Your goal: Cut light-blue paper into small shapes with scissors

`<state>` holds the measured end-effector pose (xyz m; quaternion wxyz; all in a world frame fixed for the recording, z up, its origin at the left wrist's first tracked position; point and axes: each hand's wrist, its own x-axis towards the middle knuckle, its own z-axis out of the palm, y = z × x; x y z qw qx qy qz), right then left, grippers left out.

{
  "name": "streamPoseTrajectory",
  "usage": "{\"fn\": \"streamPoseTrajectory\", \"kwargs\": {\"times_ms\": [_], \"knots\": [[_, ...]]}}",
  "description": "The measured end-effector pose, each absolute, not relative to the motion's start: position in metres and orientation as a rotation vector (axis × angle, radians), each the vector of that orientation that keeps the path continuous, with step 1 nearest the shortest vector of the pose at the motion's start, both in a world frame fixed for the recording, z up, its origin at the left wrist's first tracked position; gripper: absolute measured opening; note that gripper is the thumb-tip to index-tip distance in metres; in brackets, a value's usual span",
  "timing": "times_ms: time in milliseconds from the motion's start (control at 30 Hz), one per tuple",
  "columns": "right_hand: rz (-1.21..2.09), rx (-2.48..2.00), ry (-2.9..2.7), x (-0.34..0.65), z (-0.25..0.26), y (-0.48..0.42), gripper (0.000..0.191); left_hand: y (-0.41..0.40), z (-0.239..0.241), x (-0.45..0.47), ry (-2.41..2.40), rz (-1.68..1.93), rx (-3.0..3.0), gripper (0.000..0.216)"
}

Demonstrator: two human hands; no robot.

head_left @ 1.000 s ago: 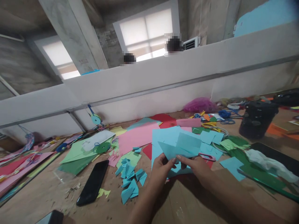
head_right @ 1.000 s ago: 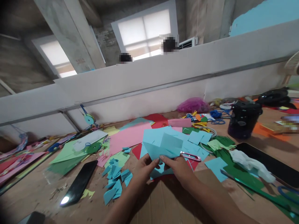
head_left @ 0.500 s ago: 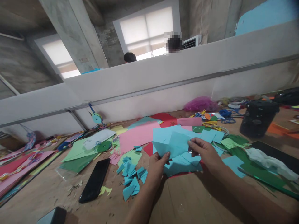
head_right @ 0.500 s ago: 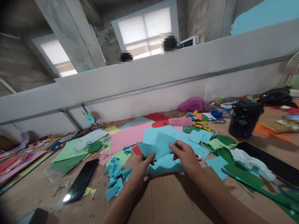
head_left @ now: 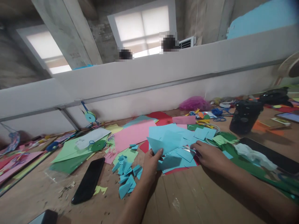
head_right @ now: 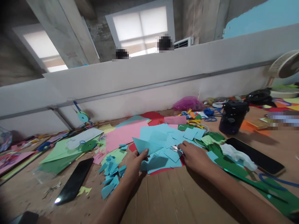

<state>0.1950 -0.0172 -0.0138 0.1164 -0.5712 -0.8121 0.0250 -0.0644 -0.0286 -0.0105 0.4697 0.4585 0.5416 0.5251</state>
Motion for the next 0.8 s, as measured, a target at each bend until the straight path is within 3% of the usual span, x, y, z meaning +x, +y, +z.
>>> {"fn": "streamPoseTrajectory", "kwargs": {"times_ms": [300,467,667,800], "knots": [[-0.089,-1.743,-2.384,0.193,-0.008,-0.009,0.022,-0.029,-0.014,-0.063,1.251,1.283,1.063,0.045],[0.416,-1.665,-1.959,0.201,0.005,-0.010,0.011,-0.027,-0.016,-0.065,1.264,1.297,1.077,0.044],[1.298,-1.305,-1.466,0.185,0.011,-0.029,0.009,-0.025,-0.018,-0.066,1.225,1.313,1.065,0.043],[1.430,-1.205,-1.410,0.175,0.003,-0.035,0.020,-0.026,-0.018,-0.066,1.206,1.338,1.063,0.041]]}}
